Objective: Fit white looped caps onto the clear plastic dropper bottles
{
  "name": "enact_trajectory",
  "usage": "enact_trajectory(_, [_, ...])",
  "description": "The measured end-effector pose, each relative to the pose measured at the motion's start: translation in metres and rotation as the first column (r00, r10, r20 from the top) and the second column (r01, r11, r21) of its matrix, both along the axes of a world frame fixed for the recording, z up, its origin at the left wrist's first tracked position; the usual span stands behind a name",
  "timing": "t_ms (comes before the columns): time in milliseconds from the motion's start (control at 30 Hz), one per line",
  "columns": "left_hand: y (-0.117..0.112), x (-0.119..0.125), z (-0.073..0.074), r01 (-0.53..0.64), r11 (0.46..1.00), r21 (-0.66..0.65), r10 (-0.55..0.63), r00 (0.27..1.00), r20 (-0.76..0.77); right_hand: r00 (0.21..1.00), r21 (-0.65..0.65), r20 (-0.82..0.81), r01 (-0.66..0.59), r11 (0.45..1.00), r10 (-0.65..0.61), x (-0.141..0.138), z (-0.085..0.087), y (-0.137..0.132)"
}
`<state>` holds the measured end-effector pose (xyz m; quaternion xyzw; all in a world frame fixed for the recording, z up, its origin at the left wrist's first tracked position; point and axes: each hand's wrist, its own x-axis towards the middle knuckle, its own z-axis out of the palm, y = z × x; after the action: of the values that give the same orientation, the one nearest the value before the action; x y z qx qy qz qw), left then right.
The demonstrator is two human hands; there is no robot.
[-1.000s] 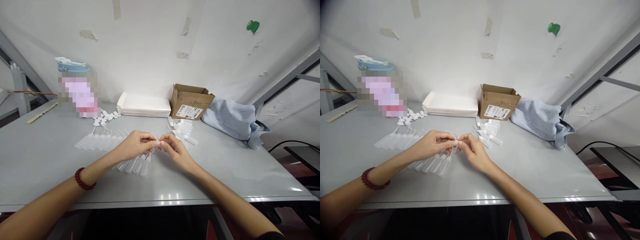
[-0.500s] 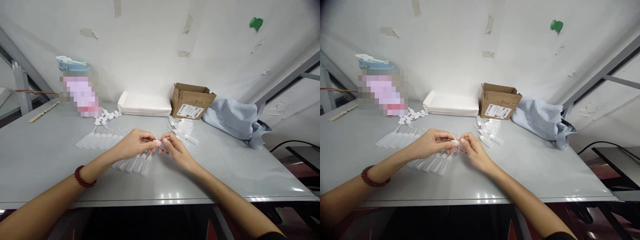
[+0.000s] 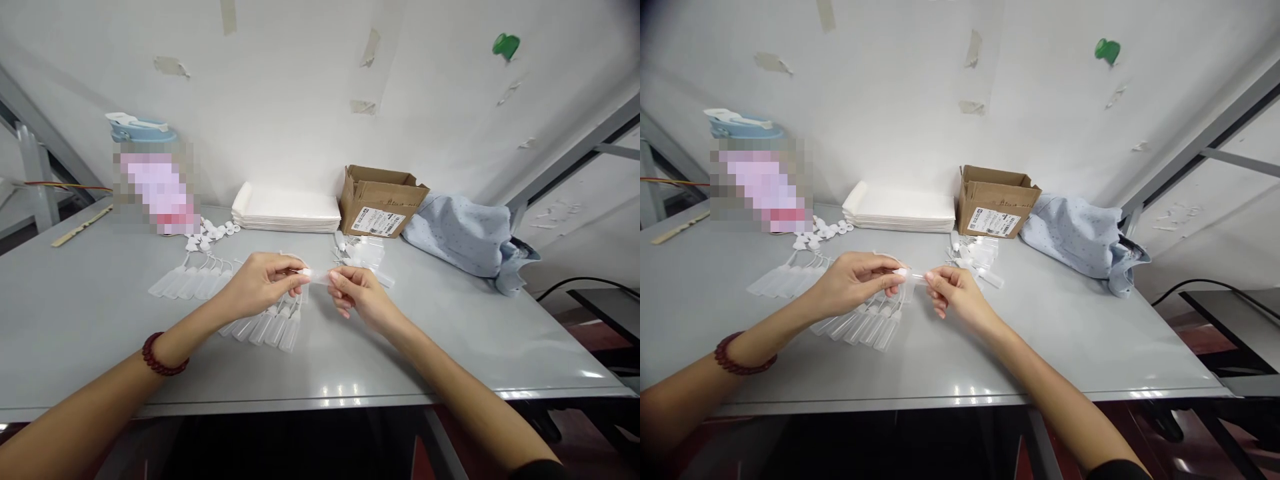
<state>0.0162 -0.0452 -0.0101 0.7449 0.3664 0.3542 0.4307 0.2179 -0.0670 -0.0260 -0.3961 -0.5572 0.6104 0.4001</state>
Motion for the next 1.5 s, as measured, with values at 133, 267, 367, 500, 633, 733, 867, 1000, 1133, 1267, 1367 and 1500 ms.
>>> enact_trajectory(133, [0.0, 0.002, 0.003, -0.018, 0.999, -0.037, 0.017, 1.0, -0.026, 0.999, -0.009, -0.035, 0.001, 1.0, -0.001, -0.002, -0.001, 0.0])
enact_trajectory(267, [0.003, 0.001, 0.005, -0.009, 0.993, -0.115, 0.001, 0.998, -0.069, 0.958, 0.387, 0.172, 0.149, 0.91, -0.231, -0.004, -0.006, -0.007])
enact_trajectory(367, [0.004, 0.0, 0.006, 0.034, 0.981, -0.189, -0.056, 0.992, -0.109, 0.921, 0.596, 0.219, 0.135, 0.791, -0.321, -0.003, -0.01, -0.009])
enact_trajectory(500, [0.003, -0.001, 0.006, 0.029, 0.974, -0.223, -0.052, 0.994, -0.095, 0.921, 0.644, 0.196, 0.139, 0.753, -0.337, -0.001, -0.01, -0.009])
enact_trajectory(633, [0.002, -0.003, 0.004, 0.024, 0.981, -0.192, -0.036, 0.998, -0.059, 0.942, 0.522, 0.174, 0.16, 0.838, -0.288, -0.002, -0.007, -0.008])
enact_trajectory(733, [0.002, -0.004, 0.004, 0.022, 0.99, -0.139, -0.034, 0.995, -0.089, 0.938, 0.48, 0.211, 0.145, 0.865, -0.274, -0.002, -0.006, -0.009])
enact_trajectory(867, [-0.001, -0.003, 0.004, 0.074, 0.997, -0.011, -0.075, 0.984, -0.162, 0.911, 0.49, 0.293, 0.117, 0.864, -0.289, -0.002, -0.006, -0.009])
enact_trajectory(1000, [-0.002, -0.001, 0.0, 0.103, 0.966, 0.238, -0.05, 0.975, -0.218, 0.935, 0.321, 0.282, 0.119, 0.94, -0.214, -0.001, -0.008, -0.006])
enact_trajectory(1133, [0.0, -0.002, -0.006, 0.132, 0.852, 0.506, 0.009, 0.964, -0.266, 0.983, 0.068, 0.163, 0.08, 0.995, -0.09, -0.001, -0.007, -0.003])
enact_trajectory(1267, [0.001, -0.003, -0.008, 0.155, 0.787, 0.597, 0.022, 0.96, -0.278, 0.987, -0.005, 0.141, 0.081, 0.997, -0.08, -0.003, -0.005, -0.002])
enact_trajectory(1367, [0.0, -0.003, -0.007, 0.166, 0.777, 0.608, 0.018, 0.959, -0.284, 0.992, -0.066, 0.112, 0.071, 0.995, -0.063, -0.003, -0.005, -0.002])
enact_trajectory(1500, [0.0, -0.003, -0.007, 0.135, 0.841, 0.523, 0.007, 0.965, -0.262, 0.995, -0.112, 0.066, 0.077, 0.991, -0.07, -0.003, -0.006, -0.003])
